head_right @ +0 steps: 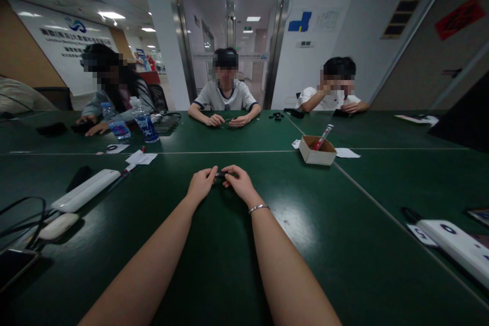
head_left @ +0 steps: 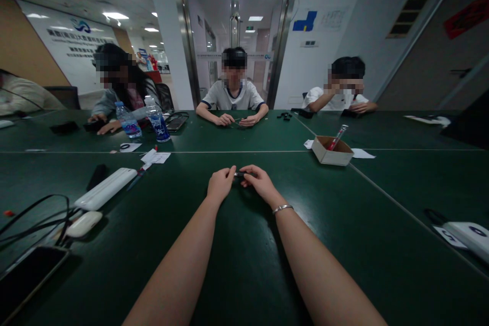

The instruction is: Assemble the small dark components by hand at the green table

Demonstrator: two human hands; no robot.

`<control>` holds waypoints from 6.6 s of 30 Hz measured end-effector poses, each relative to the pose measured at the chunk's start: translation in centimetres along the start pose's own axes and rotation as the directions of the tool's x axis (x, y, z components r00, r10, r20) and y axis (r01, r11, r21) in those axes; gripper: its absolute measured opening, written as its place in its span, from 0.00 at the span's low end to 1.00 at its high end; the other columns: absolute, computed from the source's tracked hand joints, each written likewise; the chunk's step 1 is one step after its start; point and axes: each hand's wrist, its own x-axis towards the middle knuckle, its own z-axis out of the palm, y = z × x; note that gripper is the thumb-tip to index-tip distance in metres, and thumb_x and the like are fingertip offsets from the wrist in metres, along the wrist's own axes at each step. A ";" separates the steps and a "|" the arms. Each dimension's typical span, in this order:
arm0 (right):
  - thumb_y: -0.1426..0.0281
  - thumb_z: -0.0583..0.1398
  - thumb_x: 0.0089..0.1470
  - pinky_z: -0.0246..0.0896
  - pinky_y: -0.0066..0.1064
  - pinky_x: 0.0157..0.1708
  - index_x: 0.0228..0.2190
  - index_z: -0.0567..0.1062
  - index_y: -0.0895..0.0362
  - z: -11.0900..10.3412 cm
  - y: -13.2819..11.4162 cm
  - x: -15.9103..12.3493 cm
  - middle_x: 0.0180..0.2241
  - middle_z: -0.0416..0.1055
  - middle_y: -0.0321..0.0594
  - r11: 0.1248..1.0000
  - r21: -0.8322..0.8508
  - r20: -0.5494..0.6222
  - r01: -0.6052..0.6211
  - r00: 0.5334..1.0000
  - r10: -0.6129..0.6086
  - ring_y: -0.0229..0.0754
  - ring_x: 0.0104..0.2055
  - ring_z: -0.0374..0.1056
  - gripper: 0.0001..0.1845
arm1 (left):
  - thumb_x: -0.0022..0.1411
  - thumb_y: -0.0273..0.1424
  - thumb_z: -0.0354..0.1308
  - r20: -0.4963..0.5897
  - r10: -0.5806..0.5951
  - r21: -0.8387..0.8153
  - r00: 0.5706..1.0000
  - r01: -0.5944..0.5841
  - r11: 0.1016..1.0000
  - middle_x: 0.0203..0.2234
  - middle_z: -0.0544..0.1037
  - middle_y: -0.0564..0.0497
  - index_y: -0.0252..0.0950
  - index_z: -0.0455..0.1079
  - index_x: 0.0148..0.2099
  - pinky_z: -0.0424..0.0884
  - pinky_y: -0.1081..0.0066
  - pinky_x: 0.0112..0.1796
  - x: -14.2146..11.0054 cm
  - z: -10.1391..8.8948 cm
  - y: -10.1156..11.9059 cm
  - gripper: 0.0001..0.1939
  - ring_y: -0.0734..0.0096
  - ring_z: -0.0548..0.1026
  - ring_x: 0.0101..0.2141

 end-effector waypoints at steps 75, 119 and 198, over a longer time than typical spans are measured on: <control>0.65 0.71 0.39 0.73 0.30 0.34 0.39 0.76 0.57 -0.3 -0.1 -0.3 0.39 0.71 0.40 0.990 0.136 0.020 -0.030 0.999 0.027 0.41 0.32 0.74 0.22 | 0.68 0.45 0.39 0.090 -0.135 0.077 0.987 0.128 0.989 0.20 0.71 0.49 0.37 0.65 0.21 0.54 0.69 0.26 0.7 -0.7 0.8 0.28 0.66 0.68 0.22; 0.64 0.71 0.43 0.71 0.28 0.31 0.41 0.76 0.59 0.0 0.4 0.0 0.32 0.73 0.39 0.989 0.146 0.002 -0.028 1.000 0.028 0.39 0.30 0.73 0.22 | 0.61 0.53 0.44 0.087 -0.094 -0.145 0.992 0.105 0.984 0.16 0.68 0.53 0.36 0.64 0.21 0.56 0.70 0.26 1.9 0.1 -1.9 0.28 0.70 0.65 0.20; 0.68 0.68 0.47 0.70 0.24 0.27 0.36 0.77 0.59 0.1 0.3 0.2 0.28 0.75 0.39 0.973 0.212 -0.065 -0.087 0.993 0.103 0.37 0.27 0.72 0.13 | 0.58 0.40 0.53 0.133 0.098 -0.511 0.986 -0.017 0.860 0.18 0.65 0.56 0.34 0.73 0.44 0.57 0.74 0.24 1.5 0.2 -2.1 0.17 0.75 0.62 0.20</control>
